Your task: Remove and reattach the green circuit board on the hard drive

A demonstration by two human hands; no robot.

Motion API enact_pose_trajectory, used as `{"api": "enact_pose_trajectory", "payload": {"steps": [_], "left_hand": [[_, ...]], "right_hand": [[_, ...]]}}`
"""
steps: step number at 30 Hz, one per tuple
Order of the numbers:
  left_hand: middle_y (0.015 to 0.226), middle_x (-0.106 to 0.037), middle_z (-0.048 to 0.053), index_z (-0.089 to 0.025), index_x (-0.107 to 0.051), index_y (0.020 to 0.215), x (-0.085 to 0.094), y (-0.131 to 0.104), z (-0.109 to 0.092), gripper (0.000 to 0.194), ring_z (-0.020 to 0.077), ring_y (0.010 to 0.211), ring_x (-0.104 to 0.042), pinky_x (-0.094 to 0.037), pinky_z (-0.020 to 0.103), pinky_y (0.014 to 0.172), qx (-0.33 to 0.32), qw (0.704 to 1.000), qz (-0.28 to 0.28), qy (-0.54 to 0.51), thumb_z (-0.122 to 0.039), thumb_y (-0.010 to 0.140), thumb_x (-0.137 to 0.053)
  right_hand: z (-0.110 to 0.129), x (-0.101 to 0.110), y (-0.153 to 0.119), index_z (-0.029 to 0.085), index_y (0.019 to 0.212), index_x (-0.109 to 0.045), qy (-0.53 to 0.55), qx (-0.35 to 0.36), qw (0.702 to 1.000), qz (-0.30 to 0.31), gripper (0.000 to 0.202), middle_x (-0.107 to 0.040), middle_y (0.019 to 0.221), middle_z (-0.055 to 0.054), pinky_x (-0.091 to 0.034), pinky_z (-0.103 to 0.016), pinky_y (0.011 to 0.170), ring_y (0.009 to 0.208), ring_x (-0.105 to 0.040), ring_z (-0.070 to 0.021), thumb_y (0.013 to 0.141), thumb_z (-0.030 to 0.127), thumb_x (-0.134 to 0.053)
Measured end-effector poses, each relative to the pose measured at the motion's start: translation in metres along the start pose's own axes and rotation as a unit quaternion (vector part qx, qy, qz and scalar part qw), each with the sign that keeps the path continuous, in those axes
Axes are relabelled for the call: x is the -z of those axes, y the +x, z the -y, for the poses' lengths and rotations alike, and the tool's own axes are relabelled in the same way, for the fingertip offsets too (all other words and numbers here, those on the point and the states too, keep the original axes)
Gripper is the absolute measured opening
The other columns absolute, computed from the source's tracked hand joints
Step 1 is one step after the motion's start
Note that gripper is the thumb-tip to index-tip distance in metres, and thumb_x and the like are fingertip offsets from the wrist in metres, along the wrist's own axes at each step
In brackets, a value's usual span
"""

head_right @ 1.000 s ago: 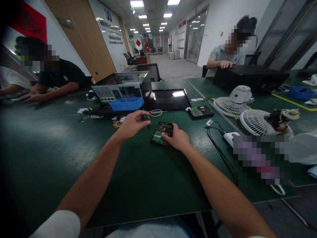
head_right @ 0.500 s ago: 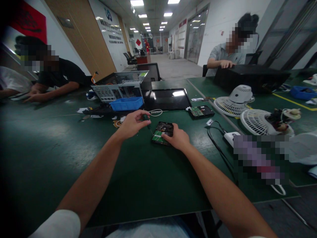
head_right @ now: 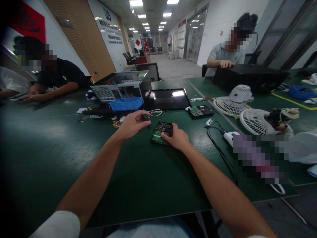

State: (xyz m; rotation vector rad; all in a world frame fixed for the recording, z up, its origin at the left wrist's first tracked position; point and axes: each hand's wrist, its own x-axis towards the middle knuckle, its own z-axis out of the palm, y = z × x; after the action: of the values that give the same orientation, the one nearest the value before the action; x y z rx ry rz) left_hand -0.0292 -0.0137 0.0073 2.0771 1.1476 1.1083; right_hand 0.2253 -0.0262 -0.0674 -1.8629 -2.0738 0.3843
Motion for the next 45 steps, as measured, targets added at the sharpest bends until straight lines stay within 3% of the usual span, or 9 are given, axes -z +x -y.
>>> {"api": "enact_pose_trajectory", "payload": {"steps": [7, 18, 25, 30, 33, 37, 45], "left_hand": [[0.119, -0.071, 0.008, -0.028, -0.068, 0.135, 0.0, -0.002, -0.009, 0.048, 0.0225, 0.096, -0.064, -0.054, 0.035, 0.08, 0.009, 1.0, 0.015, 0.002, -0.03, 0.087, -0.069], [0.116, -0.071, 0.009, -0.025, -0.078, 0.117, -0.015, 0.0, -0.012, 0.037, 0.0216, 0.092, -0.064, -0.054, 0.029, 0.066, 0.035, 0.997, -0.045, -0.06, -0.049, 0.092, -0.063], [0.121, -0.07, 0.009, -0.023, -0.076, 0.118, -0.014, 0.0, -0.014, 0.037, 0.017, 0.084, -0.062, -0.052, 0.026, 0.061, 0.058, 0.99, 0.008, -0.129, -0.046, 0.092, -0.064], [0.111, -0.07, 0.008, -0.023, -0.077, 0.115, -0.013, -0.001, -0.017, 0.036, 0.0201, 0.093, -0.062, -0.053, 0.026, 0.063, 0.098, 0.972, 0.038, -0.209, -0.044, 0.088, -0.068], [0.107, -0.068, 0.009, -0.021, -0.076, 0.112, -0.014, -0.001, -0.018, 0.034, 0.0226, 0.101, -0.062, -0.053, 0.027, 0.065, 0.127, 0.948, 0.055, -0.288, -0.042, 0.085, -0.071], [0.098, -0.066, 0.01, -0.017, -0.074, 0.107, -0.017, -0.001, -0.02, 0.031, 0.0221, 0.095, -0.063, -0.056, 0.031, 0.068, 0.153, 0.911, 0.071, -0.376, -0.039, 0.087, -0.067], [0.095, -0.073, 0.011, -0.017, -0.061, 0.101, -0.017, -0.001, -0.023, 0.019, 0.0246, 0.094, -0.069, -0.059, 0.036, 0.071, 0.201, 0.887, 0.034, -0.414, -0.03, 0.087, -0.062]], "right_hand": [[0.0, -0.001, 0.001, 0.02, 0.152, -0.039, -0.003, -0.001, 1.0, -0.004, 0.089, -0.073, 0.118, -0.016, -0.051, -0.036, 0.075, 0.097, -0.072, -0.0321, 0.086, 0.078, -0.056], [0.001, 0.0, 0.0, 0.02, 0.15, -0.04, -0.008, 0.0, 1.0, -0.005, 0.088, -0.073, 0.118, -0.017, -0.051, -0.038, 0.075, 0.097, -0.072, -0.0336, 0.086, 0.079, -0.055], [0.0, -0.001, 0.001, 0.019, 0.151, -0.039, -0.002, 0.001, 1.0, -0.001, 0.09, -0.073, 0.119, -0.018, -0.052, -0.037, 0.076, 0.098, -0.072, -0.0333, 0.085, 0.079, -0.055], [0.0, 0.0, 0.001, 0.019, 0.151, -0.039, 0.001, 0.007, 1.0, 0.0, 0.089, -0.073, 0.119, -0.018, -0.052, -0.037, 0.076, 0.099, -0.072, -0.033, 0.086, 0.078, -0.055], [0.0, 0.0, 0.001, 0.019, 0.151, -0.039, 0.0, 0.008, 1.0, -0.002, 0.088, -0.073, 0.119, -0.018, -0.051, -0.036, 0.076, 0.099, -0.072, -0.0332, 0.087, 0.077, -0.056], [0.001, 0.001, 0.0, 0.018, 0.151, -0.039, 0.0, 0.005, 1.0, 0.002, 0.088, -0.073, 0.119, -0.018, -0.051, -0.036, 0.076, 0.101, -0.072, -0.0335, 0.087, 0.077, -0.056], [0.003, 0.004, -0.001, 0.019, 0.151, -0.04, -0.002, 0.003, 1.0, 0.006, 0.087, -0.073, 0.119, -0.017, -0.051, -0.036, 0.078, 0.101, -0.071, -0.033, 0.087, 0.076, -0.056]]}}
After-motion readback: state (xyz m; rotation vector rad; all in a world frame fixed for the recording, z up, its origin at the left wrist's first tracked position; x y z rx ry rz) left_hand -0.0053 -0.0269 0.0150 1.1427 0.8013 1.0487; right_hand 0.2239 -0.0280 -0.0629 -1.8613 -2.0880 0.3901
